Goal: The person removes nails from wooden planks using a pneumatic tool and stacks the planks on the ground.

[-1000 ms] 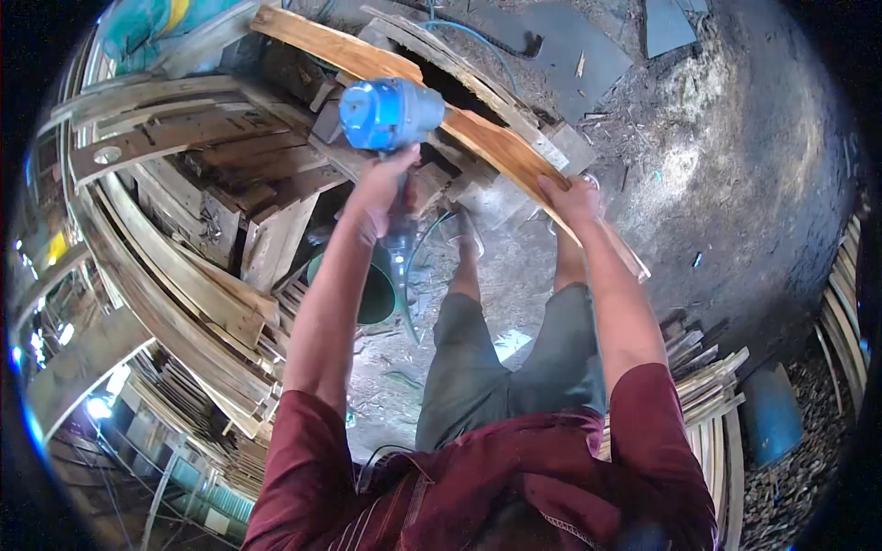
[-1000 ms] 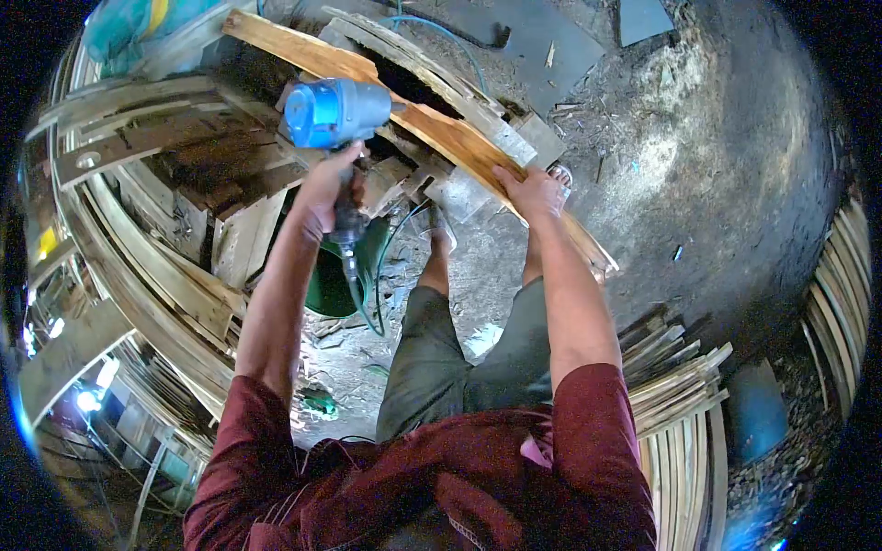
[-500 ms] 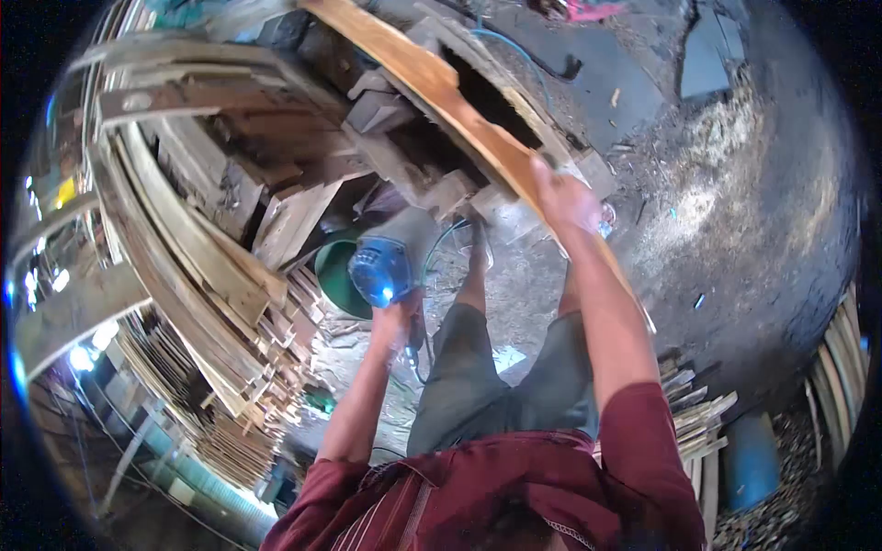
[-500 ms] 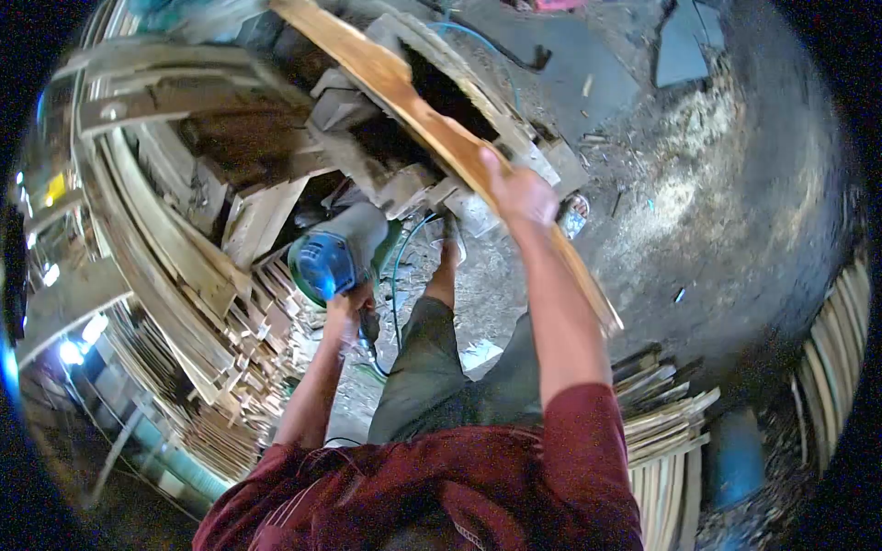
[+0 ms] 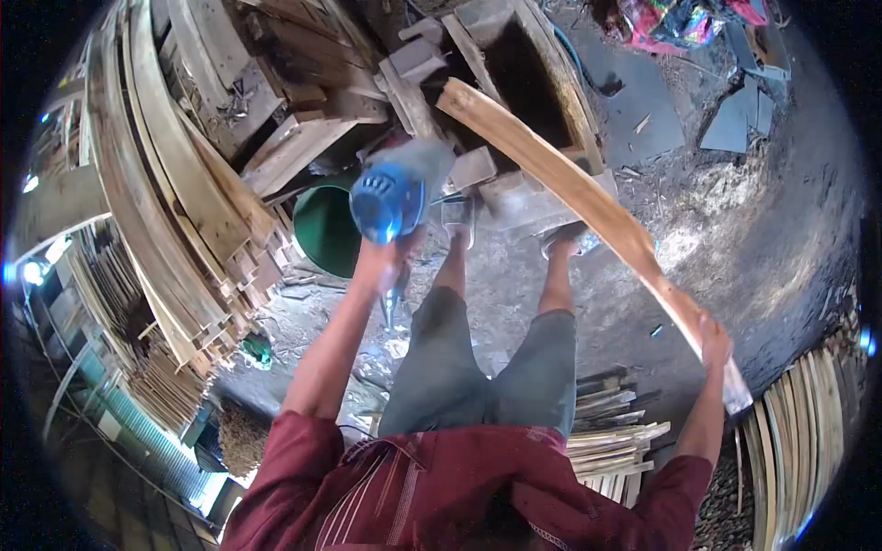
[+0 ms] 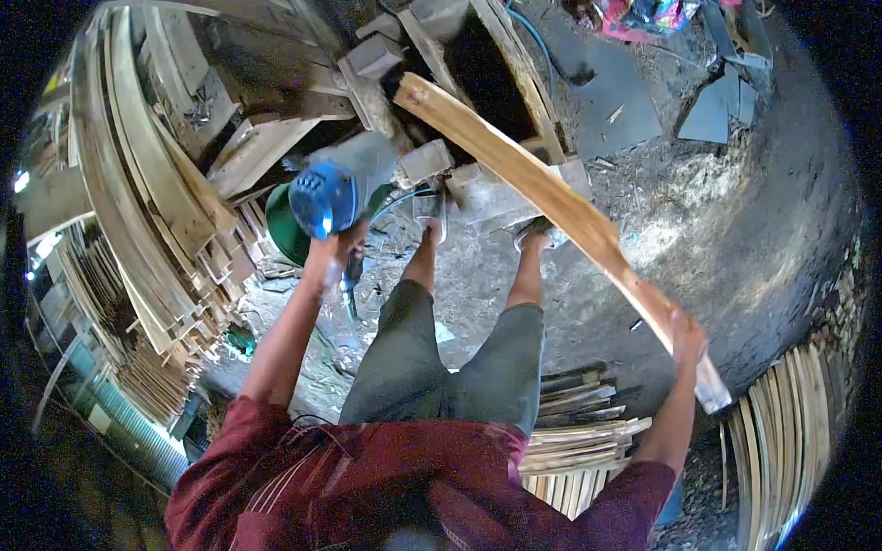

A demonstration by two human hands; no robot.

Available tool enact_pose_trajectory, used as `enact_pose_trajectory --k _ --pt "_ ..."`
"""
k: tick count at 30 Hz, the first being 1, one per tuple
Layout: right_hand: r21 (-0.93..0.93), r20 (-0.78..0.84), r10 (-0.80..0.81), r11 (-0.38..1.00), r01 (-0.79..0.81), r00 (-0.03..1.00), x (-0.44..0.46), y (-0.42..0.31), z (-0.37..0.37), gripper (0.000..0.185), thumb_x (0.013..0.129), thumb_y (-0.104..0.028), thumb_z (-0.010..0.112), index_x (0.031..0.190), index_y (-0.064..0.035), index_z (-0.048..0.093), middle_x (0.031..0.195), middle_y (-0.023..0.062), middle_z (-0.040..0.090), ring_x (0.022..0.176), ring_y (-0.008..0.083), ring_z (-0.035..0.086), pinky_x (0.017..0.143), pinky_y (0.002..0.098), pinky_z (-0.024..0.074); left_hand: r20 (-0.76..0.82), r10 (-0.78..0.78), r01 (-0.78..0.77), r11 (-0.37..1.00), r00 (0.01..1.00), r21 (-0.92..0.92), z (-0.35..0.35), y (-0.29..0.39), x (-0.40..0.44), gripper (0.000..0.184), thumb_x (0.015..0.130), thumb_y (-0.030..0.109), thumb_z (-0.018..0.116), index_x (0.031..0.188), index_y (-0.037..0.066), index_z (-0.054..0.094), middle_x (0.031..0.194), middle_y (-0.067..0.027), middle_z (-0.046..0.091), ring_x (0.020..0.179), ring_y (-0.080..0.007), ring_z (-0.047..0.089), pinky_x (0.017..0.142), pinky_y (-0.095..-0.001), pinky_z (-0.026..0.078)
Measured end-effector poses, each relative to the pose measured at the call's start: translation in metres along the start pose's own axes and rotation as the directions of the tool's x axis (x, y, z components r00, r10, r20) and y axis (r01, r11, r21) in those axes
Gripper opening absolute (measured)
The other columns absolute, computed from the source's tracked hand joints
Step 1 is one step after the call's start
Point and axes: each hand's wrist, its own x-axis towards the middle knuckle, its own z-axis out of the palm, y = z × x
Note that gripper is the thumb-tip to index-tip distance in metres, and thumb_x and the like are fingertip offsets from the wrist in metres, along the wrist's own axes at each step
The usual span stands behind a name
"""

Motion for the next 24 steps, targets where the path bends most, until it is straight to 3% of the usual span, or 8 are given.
enact_pose_trajectory --k 3,7,9,12,13,16,21,24 --pt "-0.055 -0.221 -0.157 0.987 0.148 0.963 0.073 0.026 0.043 0.073 0.073 -0.072 0.057 0.086 -0.0006 0.068 0.078 0.0233 0.063 0.082 0.0357 0.059 0.077 0.0466 0.0435 0.075 -0.106 0.118 0.977 0.992 -0.179 0.018 0.017 0.036 0.023 0.084 0.022 0.069 0.091 0.004 0.057 0.069 0.0004 0.051 0.059 -0.0106 0.046 0.053 -0.0265 0.038" --pt "-0.191 -0.093 -0.201 0.965 0.181 0.975 0.061 -0.019 0.017 0.076 0.074 -0.070 0.058 0.106 -0.0018 0.067 0.086 0.0251 0.063 0.089 0.0389 0.059 0.084 0.0478 0.0432 0.099 -0.211 0.225 0.961 0.972 -0.162 0.040 0.037 0.073 0.025 0.082 0.025 0.071 0.078 0.005 0.056 0.063 0.0010 0.050 0.052 -0.0094 0.045 0.046 -0.0267 0.036" --pt "-0.318 -0.522 -0.425 0.901 0.294 0.739 0.061 -0.013 0.033 0.070 0.077 -0.062 0.063 0.111 -0.0001 0.064 0.091 0.0239 0.064 0.087 0.0384 0.059 0.084 0.0474 0.0442 0.097 -0.268 0.282 0.941 0.959 -0.187 0.043 0.039 0.079 0.025 0.083 0.025 0.070 0.081 0.004 0.058 0.062 0.0001 0.050 0.051 -0.0107 0.046 0.046 -0.0273 0.036" --pt "-0.242 -0.644 -0.405 0.913 0.329 0.649 0.017 -0.131 0.011 0.054 0.077 -0.046 0.070 0.100 0.0031 0.065 0.092 0.0217 0.064 0.085 0.0369 0.060 0.084 0.0438 0.0466 0.125 -0.283 0.305 0.926 0.951 -0.222 0.043 0.043 0.076 0.020 0.085 0.022 0.067 0.083 0.005 0.059 0.061 -0.0016 0.051 0.050 -0.0120 0.046 0.045 -0.0279 0.037" --pt "-0.257 -0.757 -0.422 0.894 0.367 0.499 0.035 -0.154 0.045 0.052 0.076 -0.044 0.071 0.098 0.0025 0.065 0.089 0.0203 0.064 0.083 0.0369 0.060 0.083 0.0437 0.0474 0.132 -0.287 0.310 0.925 0.949 -0.219 0.042 0.045 0.075 0.018 0.085 0.021 0.066 0.083 0.005 0.058 0.061 -0.0021 0.051 0.049 -0.0123 0.047 0.045 -0.0280 0.037" --pt "0.119 -0.753 -0.338 0.774 0.622 0.565 -0.001 -0.318 0.040 0.055 0.072 -0.041 0.077 0.105 0.0002 0.063 0.105 0.0204 0.061 0.102 0.0365 0.056 0.089 0.0468 0.0435 0.104 -0.291 0.309 0.916 0.951 -0.255 0.039 0.043 0.072 0.019 0.087 0.023 0.066 0.088 0.007 0.056 0.059 -0.0024 0.050 0.048 -0.0142 0.047 0.045 -0.0288 0.037" --pt "0.282 -0.484 -0.030 0.940 0.189 0.875 -0.002 -0.490 0.072 0.082 0.080 -0.069 0.049 0.139 -0.0113 0.038 0.139 0.0267 0.033 0.134 0.0421 0.023 0.109 0.0592 0.0103 0.135 -0.323 0.349 0.893 0.937 -0.284 0.034 0.054 0.080 0.015 0.086 0.017 0.066 0.083 0.006 0.056 0.060 -0.0014 0.050 0.049 -0.0124 0.048 0.044 -0.0274 0.038" --pt "0.206 -0.381 0.011 0.976 0.073 0.925 -0.002 -0.503 0.064 0.089 0.080 -0.075 0.040 0.145 -0.0136 0.029 0.146 0.0279 0.024 0.138 0.0439 0.016 0.110 0.0586 0.0079 0.155 -0.333 0.365 0.883 0.930 -0.294 0.020 0.047 0.086 0.015 0.085 0.017 0.066 0.087 0.005 0.058 0.063 -0.0010 0.052 0.051 -0.0120 0.049 0.046 -0.0270 0.040"
